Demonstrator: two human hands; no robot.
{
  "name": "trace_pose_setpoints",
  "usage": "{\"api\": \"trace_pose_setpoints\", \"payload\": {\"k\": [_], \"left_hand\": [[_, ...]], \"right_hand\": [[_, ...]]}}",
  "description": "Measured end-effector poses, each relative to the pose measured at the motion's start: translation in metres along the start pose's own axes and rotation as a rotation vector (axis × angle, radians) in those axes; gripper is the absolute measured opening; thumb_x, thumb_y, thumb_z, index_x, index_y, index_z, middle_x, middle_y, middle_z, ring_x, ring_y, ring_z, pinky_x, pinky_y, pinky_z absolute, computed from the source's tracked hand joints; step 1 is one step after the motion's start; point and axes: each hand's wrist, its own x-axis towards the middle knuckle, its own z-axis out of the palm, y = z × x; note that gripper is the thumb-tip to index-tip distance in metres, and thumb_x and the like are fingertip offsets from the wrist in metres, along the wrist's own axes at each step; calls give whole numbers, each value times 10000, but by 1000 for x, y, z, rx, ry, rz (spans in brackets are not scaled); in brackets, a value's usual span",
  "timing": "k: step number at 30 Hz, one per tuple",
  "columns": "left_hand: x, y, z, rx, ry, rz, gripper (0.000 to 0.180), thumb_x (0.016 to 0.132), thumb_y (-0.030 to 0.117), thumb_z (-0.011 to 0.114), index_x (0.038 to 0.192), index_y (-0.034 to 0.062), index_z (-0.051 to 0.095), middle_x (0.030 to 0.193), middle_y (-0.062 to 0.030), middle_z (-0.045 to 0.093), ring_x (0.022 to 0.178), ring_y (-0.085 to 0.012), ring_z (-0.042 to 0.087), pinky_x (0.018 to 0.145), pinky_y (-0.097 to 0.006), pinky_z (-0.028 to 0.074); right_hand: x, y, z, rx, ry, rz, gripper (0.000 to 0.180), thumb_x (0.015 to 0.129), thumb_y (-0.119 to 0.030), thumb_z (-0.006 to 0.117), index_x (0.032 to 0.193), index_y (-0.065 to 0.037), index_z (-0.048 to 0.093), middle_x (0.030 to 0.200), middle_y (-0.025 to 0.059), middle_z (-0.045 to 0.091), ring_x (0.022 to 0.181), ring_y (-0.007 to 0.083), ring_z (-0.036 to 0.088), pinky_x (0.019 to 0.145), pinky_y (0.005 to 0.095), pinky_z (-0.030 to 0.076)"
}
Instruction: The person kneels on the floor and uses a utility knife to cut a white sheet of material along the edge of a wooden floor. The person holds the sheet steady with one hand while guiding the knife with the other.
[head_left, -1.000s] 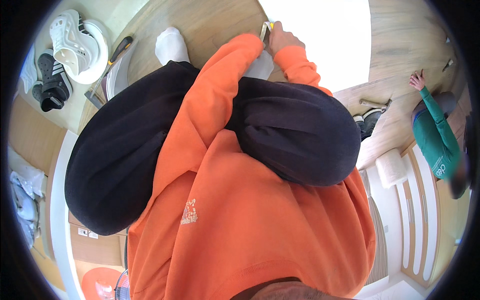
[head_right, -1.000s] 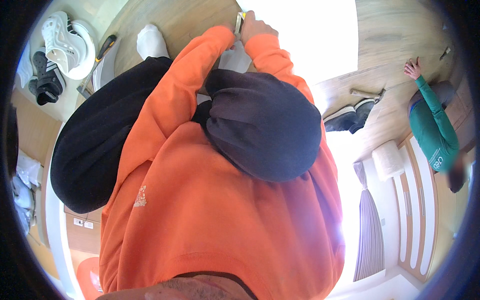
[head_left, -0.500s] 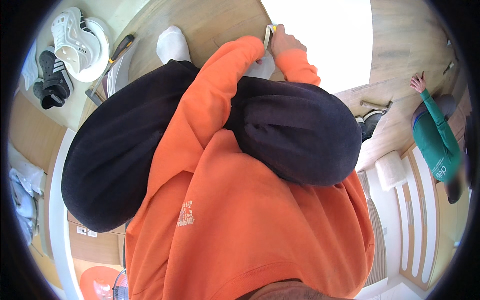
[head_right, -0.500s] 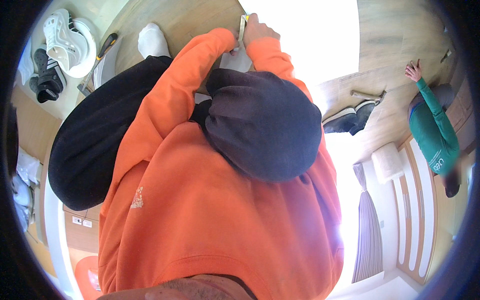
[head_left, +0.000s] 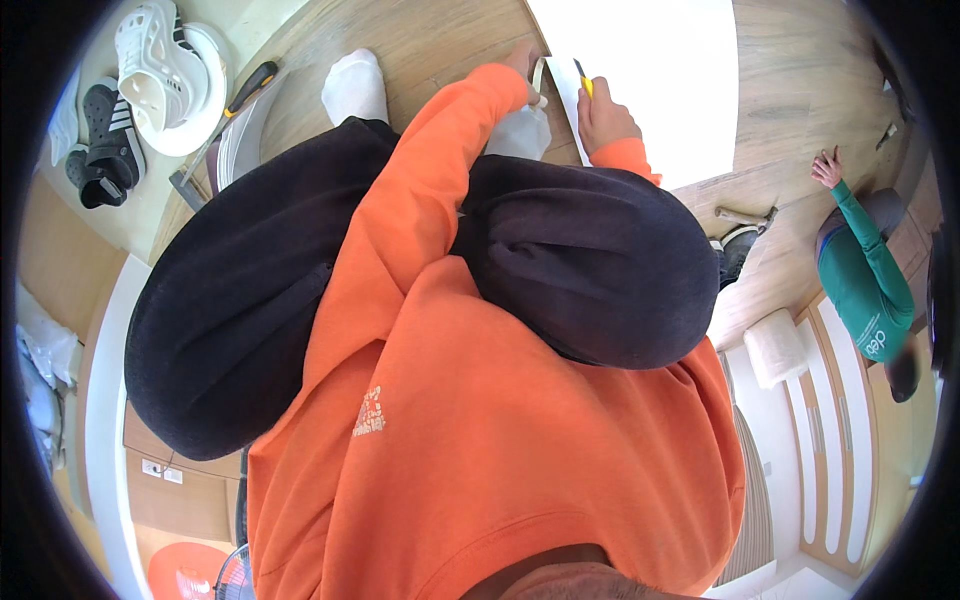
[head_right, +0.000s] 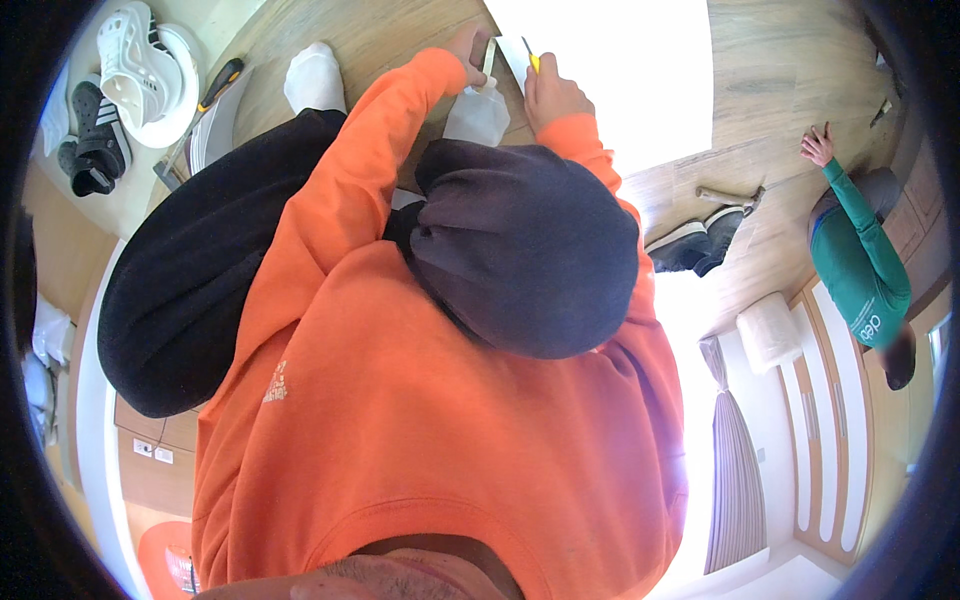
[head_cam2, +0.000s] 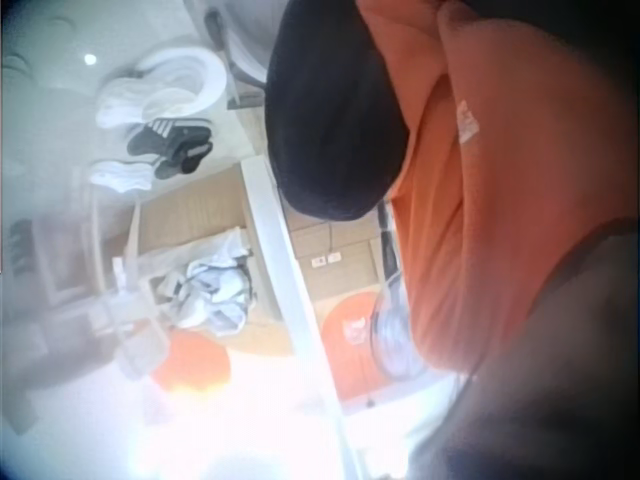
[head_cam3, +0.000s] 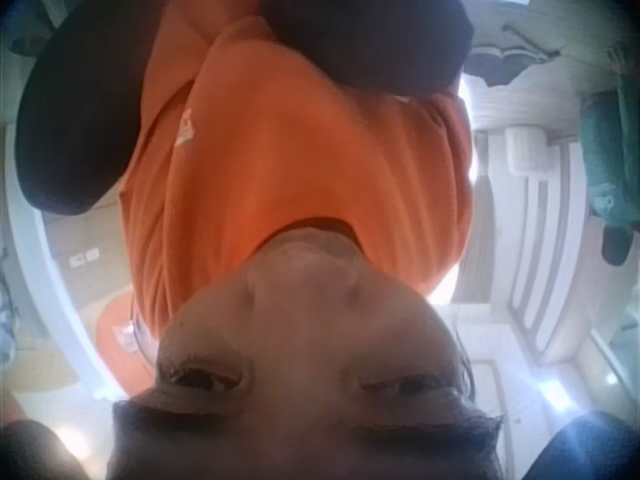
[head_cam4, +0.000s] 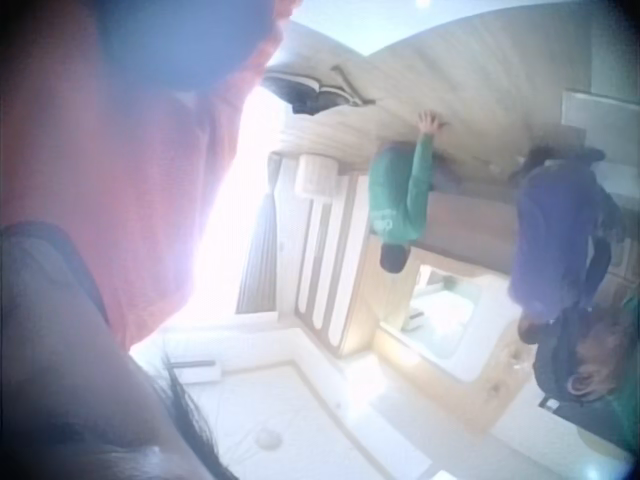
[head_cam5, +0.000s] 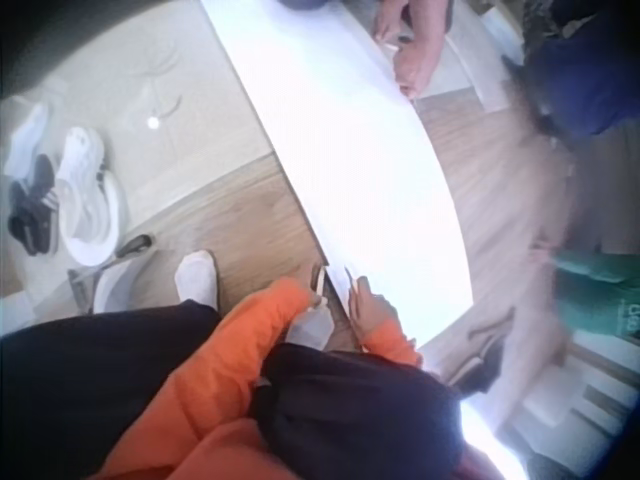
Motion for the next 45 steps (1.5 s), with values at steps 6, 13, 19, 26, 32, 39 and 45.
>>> {"api": "trace_pose_setpoints", "payload": {"k": [6, 13, 19, 26, 32, 39, 45], "left_hand": [[5, -2, 18, -394, -73, -35, 760, 651, 30, 745, 1271, 119, 315, 947, -151, 570, 818, -260, 595, 664, -394, 525], [0, -10, -7, -608, -181, -4, 721, 634, 18, 757, 1233, 145, 377, 982, -140, 588, 804, -243, 607, 662, -360, 522], [-2, -29, 28, -558, -156, -174, 548, 690, 56, 725, 1154, 44, 432, 907, -154, 601, 753, -233, 618, 670, -341, 508], [3, -18, 29, 96, -213, -194, 264, 717, 245, 719, 840, 34, 620, 781, -116, 637, 691, -227, 605, 636, -356, 475], [8, -15, 28, 163, -270, -196, 270, 696, 244, 743, 766, 25, 601, 693, -103, 635, 619, -221, 599, 588, -352, 470], [11, -20, 35, 226, -400, -202, 256, 735, 245, 710, 807, 19, 614, 703, -106, 653, 666, -229, 637, 604, -354, 478], [-12, 3, 20, 443, -438, -142, 340, 747, 320, 685, 940, 43, 641, 868, -128, 668, 830, -308, 631, 742, -392, 471]], "right_hand": [[18, -7, 7, -23, -31, -49, 242, 918, -338, 378, 980, -105, 397, 693, 203, 622, 643, 421, 600, 583, 513, 458], [27, -9, 7, -52, -66, -118, 218, 923, -320, 370, 971, -110, 404, 680, 192, 623, 633, 409, 604, 574, 500, 462], [29, -10, 7, -103, -80, -103, 204, 923, -300, 373, 970, -106, 411, 702, 188, 631, 661, 401, 615, 588, 497, 469], [26, -19, 7, -78, -139, -6, 200, 912, -277, 376, 977, -92, 408, 748, 196, 640, 710, 399, 625, 627, 498, 473], [28, -20, 9, -84, -157, 14, 169, 897, -223, 358, 975, -81, 405, 789, 210, 642, 749, 408, 625, 650, 498, 474], [39, -21, 10, -42, -176, 16, 172, 888, -205, 359, 993, -79, 410, 819, 216, 643, 777, 409, 626, 667, 494, 475], [28, -18, 14, -31, -179, 51, 175, 891, -215, 364, 993, -82, 416, 827, 213, 645, 777, 406, 627, 656, 490, 477]]}}
